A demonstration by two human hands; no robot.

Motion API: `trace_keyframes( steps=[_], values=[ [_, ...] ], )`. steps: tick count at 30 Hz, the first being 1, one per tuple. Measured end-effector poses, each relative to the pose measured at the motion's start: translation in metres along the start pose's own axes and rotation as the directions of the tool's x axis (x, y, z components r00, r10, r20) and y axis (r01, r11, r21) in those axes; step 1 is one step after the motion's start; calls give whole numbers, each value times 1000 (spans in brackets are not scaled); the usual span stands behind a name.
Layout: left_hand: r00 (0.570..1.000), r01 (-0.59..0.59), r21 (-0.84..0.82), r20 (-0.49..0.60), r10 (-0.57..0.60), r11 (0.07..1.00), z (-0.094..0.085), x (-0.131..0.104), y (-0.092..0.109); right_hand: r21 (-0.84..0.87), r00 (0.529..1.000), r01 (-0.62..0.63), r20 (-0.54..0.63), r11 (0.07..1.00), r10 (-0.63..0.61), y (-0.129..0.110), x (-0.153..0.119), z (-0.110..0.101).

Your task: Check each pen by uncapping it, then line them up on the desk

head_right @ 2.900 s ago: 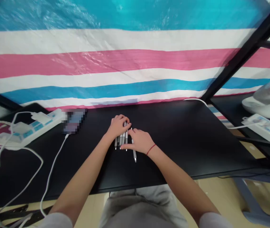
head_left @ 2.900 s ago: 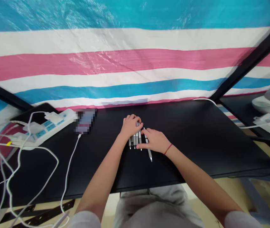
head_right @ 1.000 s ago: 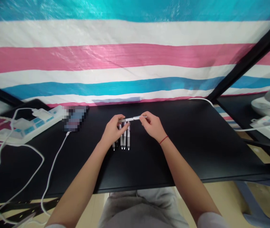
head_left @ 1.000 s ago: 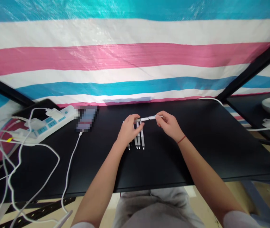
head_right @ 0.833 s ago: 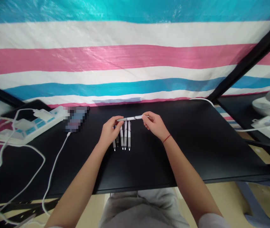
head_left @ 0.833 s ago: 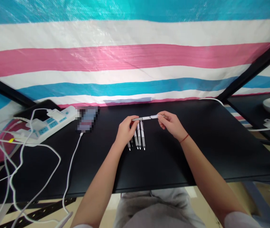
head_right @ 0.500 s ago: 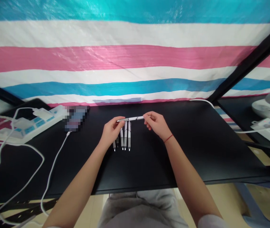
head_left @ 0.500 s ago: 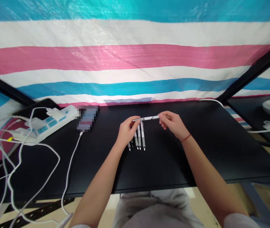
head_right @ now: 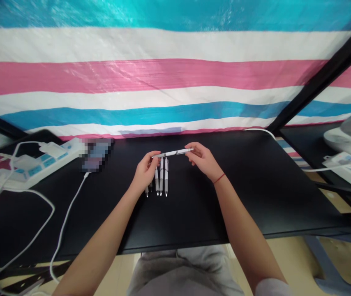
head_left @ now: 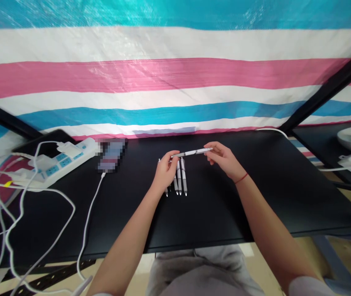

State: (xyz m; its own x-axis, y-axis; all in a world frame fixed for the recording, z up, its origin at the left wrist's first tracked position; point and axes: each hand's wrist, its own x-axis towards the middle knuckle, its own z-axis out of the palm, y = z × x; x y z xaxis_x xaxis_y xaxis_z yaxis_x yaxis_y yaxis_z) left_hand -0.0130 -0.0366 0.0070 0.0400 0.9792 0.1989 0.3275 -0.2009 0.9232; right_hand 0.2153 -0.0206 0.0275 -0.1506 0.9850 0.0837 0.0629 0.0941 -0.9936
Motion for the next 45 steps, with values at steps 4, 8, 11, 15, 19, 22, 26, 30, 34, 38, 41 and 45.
trace_keyframes(
  steps=[4, 8, 11, 15, 19, 22, 26, 30, 34, 38, 41, 45],
  values=[
    [1000, 6, -6, 8, -6, 1000, 0, 0, -2, -99, 995, -95, -40, 991, 91, 1, 0, 0],
    [1000, 13, -28, 23, -12, 1000, -1, 1, -1, -52, 999, -50, -8, 997, 50, 3, 1, -2],
    [1000, 10, -55, 21, -9, 998, -1, 1, -2, 41, 1000, -27, 0, 999, 27, 3, 1, -3],
    [1000, 15, -65, 23, -14, 998, 0, 1, -4, -63, 992, -125, -17, 990, 125, 4, 1, -2],
    [999, 30, -47, 39, -28, 998, 0, 1, -4, -31, 998, -58, -17, 998, 57, 4, 1, -2],
    [998, 44, -58, 37, -42, 997, 0, 1, -3, 36, 1000, -14, -14, 999, 14, 3, 1, -1],
    [998, 62, -81, 32, -60, 995, -1, 2, -3, -27, 994, -105, -47, 994, 104, 3, 1, -1],
    [998, 58, -66, 44, -55, 996, -2, 2, -1, -32, 997, -82, -11, 996, 82, 3, 1, -3],
    [999, 38, 9, 20, -39, 999, -4, 2, 4, 98, 999, -36, 8, 995, 35, 1, 1, -4],
    [999, 47, -13, 11, -47, 999, -4, 1, 6, 75, 994, -101, -27, 992, 103, 1, 2, -3],
    [998, 53, -41, 22, -52, 998, -3, 1, 4, -11, 991, -136, -14, 991, 136, 2, 1, -4],
    [997, 79, -52, 32, -77, 996, -3, 2, 0, 71, 998, -51, 38, 996, 49, 5, 1, -7]
  ],
)
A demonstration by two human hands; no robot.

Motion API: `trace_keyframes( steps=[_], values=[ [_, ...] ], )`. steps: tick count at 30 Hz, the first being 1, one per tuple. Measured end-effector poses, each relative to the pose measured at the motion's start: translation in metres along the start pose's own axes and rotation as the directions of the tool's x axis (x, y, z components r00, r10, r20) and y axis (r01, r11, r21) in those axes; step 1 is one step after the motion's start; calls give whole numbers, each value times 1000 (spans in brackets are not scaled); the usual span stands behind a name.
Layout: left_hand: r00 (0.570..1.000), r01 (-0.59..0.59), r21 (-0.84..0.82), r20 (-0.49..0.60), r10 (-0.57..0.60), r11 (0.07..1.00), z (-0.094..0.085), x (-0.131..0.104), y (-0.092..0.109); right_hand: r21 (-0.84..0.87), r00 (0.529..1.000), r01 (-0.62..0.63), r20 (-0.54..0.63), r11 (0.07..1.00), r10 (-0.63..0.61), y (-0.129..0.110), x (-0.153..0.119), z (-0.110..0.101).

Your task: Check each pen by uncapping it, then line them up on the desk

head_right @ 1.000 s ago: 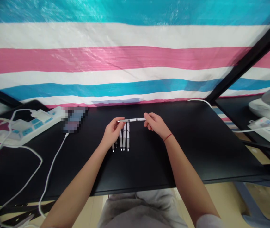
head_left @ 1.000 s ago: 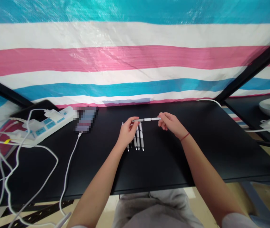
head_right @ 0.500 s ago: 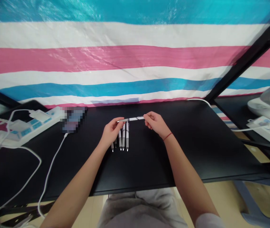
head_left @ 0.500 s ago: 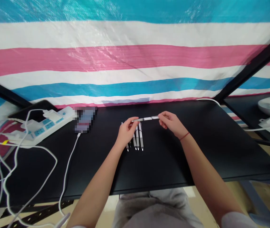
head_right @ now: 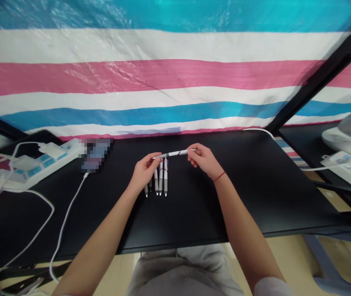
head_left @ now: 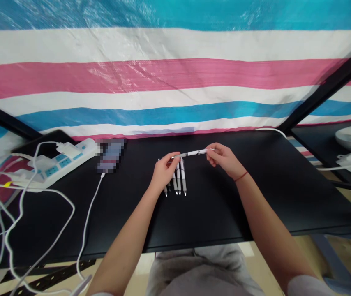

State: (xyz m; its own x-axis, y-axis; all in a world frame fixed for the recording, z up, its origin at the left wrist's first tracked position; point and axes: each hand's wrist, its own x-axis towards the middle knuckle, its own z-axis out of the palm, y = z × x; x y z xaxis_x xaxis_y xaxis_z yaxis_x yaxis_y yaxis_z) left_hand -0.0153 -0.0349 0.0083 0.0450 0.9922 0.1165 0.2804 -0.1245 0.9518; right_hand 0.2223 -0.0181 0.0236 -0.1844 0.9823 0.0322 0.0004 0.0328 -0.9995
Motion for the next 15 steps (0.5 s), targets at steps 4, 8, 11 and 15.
trace_keyframes(
  steps=[4, 8, 11, 15],
  values=[
    [1000, 12, -38, -1, -12, 999, -1, 2, -3, 38, 999, 43, -11, 998, -43, 0, 1, -3],
    [1000, 21, -78, -19, -23, 997, -2, 4, -6, 59, 995, 63, -86, 996, -57, -1, 2, -5],
    [999, 12, -125, -34, -17, 992, -4, 6, -6, 48, 983, 83, -169, 995, -73, -4, 3, -9],
    [998, -3, -146, -65, -7, 989, -7, 7, -5, 55, 958, 81, -278, 995, -63, -7, 3, -17]
  ],
)
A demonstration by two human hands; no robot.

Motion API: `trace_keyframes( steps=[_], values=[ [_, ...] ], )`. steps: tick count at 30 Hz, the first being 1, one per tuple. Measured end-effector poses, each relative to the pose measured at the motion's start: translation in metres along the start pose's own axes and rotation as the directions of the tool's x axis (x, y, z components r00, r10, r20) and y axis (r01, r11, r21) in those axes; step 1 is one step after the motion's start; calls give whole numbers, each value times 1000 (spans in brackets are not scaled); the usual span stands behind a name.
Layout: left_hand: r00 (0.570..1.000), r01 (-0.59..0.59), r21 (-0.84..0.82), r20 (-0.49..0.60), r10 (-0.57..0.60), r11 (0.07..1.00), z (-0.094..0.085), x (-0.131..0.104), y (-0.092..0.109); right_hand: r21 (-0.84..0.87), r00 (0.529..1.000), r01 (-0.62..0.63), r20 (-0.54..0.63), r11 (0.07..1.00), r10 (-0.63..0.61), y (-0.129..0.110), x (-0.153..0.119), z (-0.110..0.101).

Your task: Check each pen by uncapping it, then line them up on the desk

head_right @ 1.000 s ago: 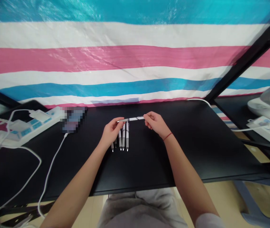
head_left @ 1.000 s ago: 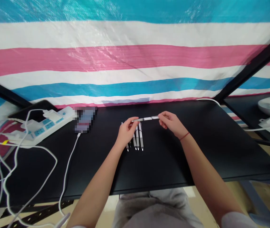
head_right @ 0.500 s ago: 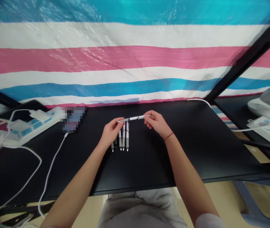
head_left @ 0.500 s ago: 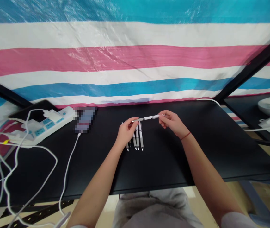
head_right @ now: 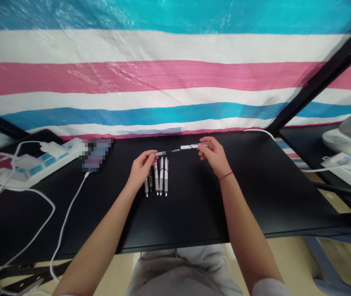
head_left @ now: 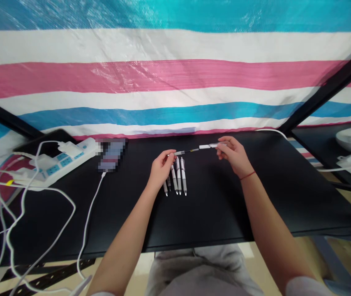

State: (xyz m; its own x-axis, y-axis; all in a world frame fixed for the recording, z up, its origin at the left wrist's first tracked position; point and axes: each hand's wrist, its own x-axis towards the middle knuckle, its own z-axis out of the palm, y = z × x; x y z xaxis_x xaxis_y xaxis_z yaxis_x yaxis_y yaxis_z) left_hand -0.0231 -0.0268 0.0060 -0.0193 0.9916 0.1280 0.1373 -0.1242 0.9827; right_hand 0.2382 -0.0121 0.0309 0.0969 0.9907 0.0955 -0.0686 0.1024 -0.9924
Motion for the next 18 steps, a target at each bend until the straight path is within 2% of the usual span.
trace_keyframes(
  steps=[6, 11, 18],
  values=[
    [999, -26, -24, -37, 25, 999, -4, 3, 0, 3, 991, 3, -131, 1000, -2, 0, 4, -12],
    [998, 0, -84, -69, -5, 996, -4, 5, 0, 22, 992, 29, -123, 999, -26, -1, 4, -13],
    [998, 9, -62, -63, -13, 998, -4, 4, 1, 15, 996, 54, -66, 998, -53, -2, 1, -5]
  ],
)
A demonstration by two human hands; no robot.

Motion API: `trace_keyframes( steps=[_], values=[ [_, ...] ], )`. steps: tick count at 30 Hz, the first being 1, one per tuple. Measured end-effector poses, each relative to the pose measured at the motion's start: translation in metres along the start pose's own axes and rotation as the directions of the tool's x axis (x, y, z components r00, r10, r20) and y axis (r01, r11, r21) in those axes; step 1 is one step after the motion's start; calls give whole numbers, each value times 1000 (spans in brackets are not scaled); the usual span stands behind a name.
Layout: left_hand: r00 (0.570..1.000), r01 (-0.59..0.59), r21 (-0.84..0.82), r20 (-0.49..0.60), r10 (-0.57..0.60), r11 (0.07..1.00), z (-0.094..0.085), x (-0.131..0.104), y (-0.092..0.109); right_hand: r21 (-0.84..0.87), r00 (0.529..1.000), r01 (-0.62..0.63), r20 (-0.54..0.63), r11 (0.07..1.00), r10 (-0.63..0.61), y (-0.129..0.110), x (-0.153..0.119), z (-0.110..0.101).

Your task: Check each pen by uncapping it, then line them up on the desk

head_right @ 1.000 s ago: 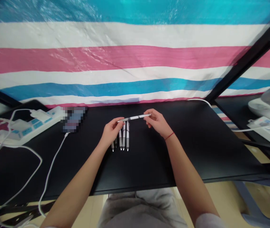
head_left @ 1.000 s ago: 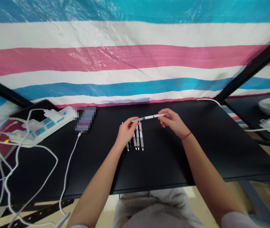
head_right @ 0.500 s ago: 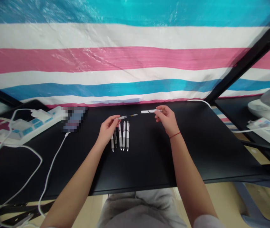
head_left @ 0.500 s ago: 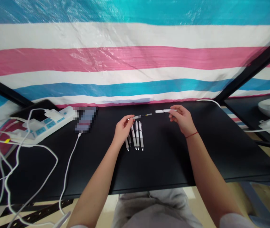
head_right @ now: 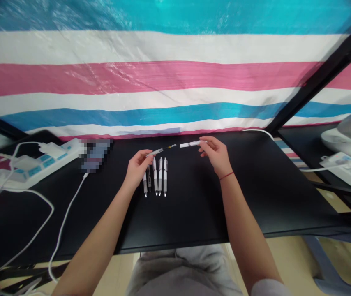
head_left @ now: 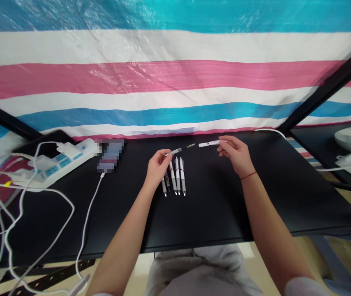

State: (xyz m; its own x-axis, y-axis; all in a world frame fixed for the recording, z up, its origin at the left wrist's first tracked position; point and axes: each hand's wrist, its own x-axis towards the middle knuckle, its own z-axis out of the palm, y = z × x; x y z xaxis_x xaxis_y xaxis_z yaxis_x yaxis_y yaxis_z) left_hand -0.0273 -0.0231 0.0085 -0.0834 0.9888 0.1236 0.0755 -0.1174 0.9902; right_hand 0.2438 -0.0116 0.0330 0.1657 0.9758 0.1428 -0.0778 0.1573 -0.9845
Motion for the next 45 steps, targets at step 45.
trace_keyframes(
  steps=[45],
  values=[
    [999, -38, 176, 28, 34, 984, 2, -6, 2, -167, 947, 18, 320, 986, 36, 5, -10, 14]
  ],
)
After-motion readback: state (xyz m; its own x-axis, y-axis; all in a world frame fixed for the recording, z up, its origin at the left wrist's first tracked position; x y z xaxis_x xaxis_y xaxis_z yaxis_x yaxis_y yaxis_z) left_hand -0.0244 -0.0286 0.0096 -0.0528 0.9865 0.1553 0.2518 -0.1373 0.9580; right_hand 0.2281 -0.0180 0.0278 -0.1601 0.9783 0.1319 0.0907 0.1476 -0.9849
